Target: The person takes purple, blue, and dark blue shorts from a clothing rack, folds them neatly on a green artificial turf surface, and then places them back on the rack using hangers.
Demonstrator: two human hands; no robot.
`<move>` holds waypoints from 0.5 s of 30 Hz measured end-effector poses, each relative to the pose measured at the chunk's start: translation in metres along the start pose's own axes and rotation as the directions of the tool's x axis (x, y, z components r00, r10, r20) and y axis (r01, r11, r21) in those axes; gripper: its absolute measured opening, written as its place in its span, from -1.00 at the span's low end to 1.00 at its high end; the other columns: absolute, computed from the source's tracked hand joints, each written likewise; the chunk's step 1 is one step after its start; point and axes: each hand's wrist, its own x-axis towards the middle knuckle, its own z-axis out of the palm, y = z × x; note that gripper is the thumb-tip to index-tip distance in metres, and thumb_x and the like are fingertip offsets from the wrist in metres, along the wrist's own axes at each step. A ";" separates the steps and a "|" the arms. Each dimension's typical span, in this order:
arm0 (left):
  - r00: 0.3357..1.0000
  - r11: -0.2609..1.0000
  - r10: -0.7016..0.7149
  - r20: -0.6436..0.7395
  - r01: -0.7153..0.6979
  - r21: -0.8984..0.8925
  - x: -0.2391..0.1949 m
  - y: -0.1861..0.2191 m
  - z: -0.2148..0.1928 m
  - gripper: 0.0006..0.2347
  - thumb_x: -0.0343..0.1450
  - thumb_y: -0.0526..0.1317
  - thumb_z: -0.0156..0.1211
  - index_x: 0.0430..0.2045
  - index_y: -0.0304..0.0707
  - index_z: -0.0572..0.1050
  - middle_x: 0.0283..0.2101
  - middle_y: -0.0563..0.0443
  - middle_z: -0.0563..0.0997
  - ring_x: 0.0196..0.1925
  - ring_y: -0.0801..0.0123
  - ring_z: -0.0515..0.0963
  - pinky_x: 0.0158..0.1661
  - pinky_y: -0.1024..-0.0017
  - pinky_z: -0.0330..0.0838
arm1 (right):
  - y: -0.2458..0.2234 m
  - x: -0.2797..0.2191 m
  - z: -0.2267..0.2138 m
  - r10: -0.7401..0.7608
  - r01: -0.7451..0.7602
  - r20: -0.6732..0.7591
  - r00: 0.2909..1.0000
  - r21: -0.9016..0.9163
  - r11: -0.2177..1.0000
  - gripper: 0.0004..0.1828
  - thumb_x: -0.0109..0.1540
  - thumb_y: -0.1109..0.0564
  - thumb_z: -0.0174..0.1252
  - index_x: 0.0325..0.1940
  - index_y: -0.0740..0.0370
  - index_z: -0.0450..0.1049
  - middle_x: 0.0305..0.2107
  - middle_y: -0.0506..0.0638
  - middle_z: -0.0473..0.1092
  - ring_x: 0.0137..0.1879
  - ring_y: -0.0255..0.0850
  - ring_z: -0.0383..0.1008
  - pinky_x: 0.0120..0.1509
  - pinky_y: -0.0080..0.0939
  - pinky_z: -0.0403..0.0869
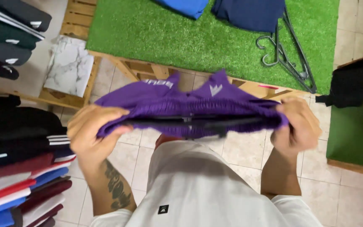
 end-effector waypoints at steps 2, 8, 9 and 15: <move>0.996 0.998 -0.058 0.073 0.056 0.038 -0.006 0.020 -0.014 -0.75 0.32 -0.22 0.43 -0.34 -0.49 0.58 -0.30 -0.16 0.68 -0.28 0.14 0.69 -0.19 0.25 0.49 | -0.023 0.006 -0.002 0.037 -0.037 -0.029 0.999 -0.001 0.999 -0.69 0.41 0.22 -0.01 -0.30 0.57 0.39 -0.53 0.33 0.36 -0.45 0.08 0.34 -0.20 0.13 0.49; 0.978 0.978 -0.141 0.155 0.114 0.172 -0.026 0.016 -0.011 -0.82 0.45 -0.21 0.34 -0.31 -0.42 0.59 -0.28 -0.10 0.67 -0.28 0.13 0.63 -0.18 0.24 0.45 | -0.050 0.001 0.006 0.429 -0.437 0.192 0.882 -0.003 0.899 -0.64 0.48 0.04 -0.02 -0.08 0.48 0.42 -0.28 0.23 0.43 -0.25 -0.07 0.39 -0.12 -0.11 0.38; 0.978 0.973 -0.142 0.155 0.109 0.203 -0.031 0.008 -0.010 -0.86 0.48 -0.23 0.33 -0.30 -0.38 0.61 -0.28 -0.11 0.68 -0.29 0.11 0.63 -0.18 0.20 0.44 | -0.052 -0.003 0.007 0.590 -0.586 0.280 0.757 -0.108 0.803 -0.73 0.50 0.07 0.04 0.00 0.38 0.47 -0.15 0.12 0.51 -0.16 -0.22 0.41 -0.05 -0.21 0.38; 0.988 0.963 -0.153 0.032 0.142 0.228 -0.052 -0.030 -0.054 -0.71 0.56 -0.04 0.28 -0.28 -0.35 0.60 -0.37 -0.03 0.62 -0.39 0.19 0.54 -0.31 0.27 0.33 | -0.018 0.018 0.068 0.575 -0.654 0.368 0.731 0.136 0.744 -0.53 0.51 -0.17 0.09 0.07 0.36 0.44 -0.21 -0.04 0.34 -0.08 -0.30 0.27 0.01 -0.27 0.26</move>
